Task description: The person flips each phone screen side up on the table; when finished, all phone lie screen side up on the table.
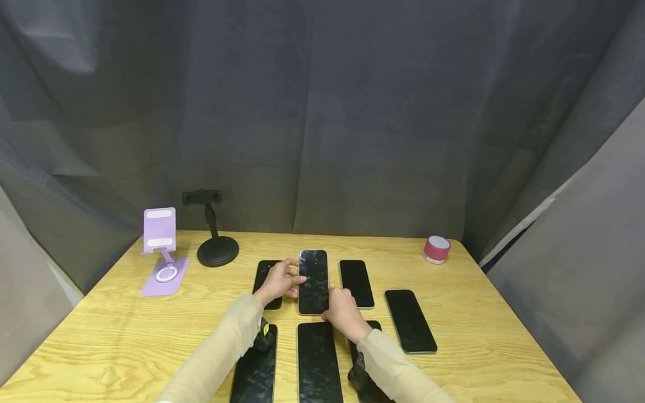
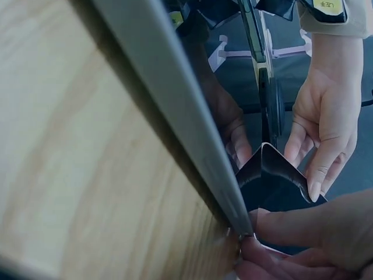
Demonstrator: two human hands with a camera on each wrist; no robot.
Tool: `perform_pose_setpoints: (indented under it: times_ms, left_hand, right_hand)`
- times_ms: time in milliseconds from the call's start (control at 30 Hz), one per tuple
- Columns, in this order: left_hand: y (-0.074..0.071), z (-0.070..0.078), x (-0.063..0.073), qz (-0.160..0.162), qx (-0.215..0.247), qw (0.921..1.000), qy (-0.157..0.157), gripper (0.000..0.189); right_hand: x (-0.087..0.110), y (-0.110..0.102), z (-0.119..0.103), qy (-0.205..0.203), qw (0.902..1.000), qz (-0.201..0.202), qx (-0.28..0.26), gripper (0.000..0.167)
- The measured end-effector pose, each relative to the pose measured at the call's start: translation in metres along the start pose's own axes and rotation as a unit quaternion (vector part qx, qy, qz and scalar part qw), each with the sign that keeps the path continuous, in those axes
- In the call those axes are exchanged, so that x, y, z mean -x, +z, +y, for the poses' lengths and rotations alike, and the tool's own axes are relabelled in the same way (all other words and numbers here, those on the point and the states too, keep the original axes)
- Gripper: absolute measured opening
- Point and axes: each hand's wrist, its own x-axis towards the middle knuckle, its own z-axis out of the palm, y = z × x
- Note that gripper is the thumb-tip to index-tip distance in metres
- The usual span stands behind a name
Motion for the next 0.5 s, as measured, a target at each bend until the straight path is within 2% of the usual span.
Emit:
perform_pose_setpoints:
  times_ms: [67,167,367,500]
  left_hand:
    - [0.0003,0.0018,0.0004,0.003,-0.005,1.0000,-0.002,0.047]
    - [0.0009,0.0041,0.0009,0.011,-0.008,0.9999,-0.008,0.047]
    - [0.0047,0.0035,-0.0006,0.013,-0.043,0.9990,0.003,0.052]
    - [0.0060,0.0030,-0.0010,0.009,-0.062,0.9980,-0.002,0.054]
  right_hand:
    - [-0.0005,-0.0004,0.0004,-0.004,0.9999,0.006,0.009,0.022]
    - [-0.0011,-0.0006,0.0007,-0.009,0.9999,0.010,0.009,0.014]
    - [-0.0029,0.0010,0.0040,-0.007,0.9997,0.021,0.007,0.022]
    - [-0.0025,0.0008,0.0045,-0.002,0.9999,0.012,-0.008,0.031]
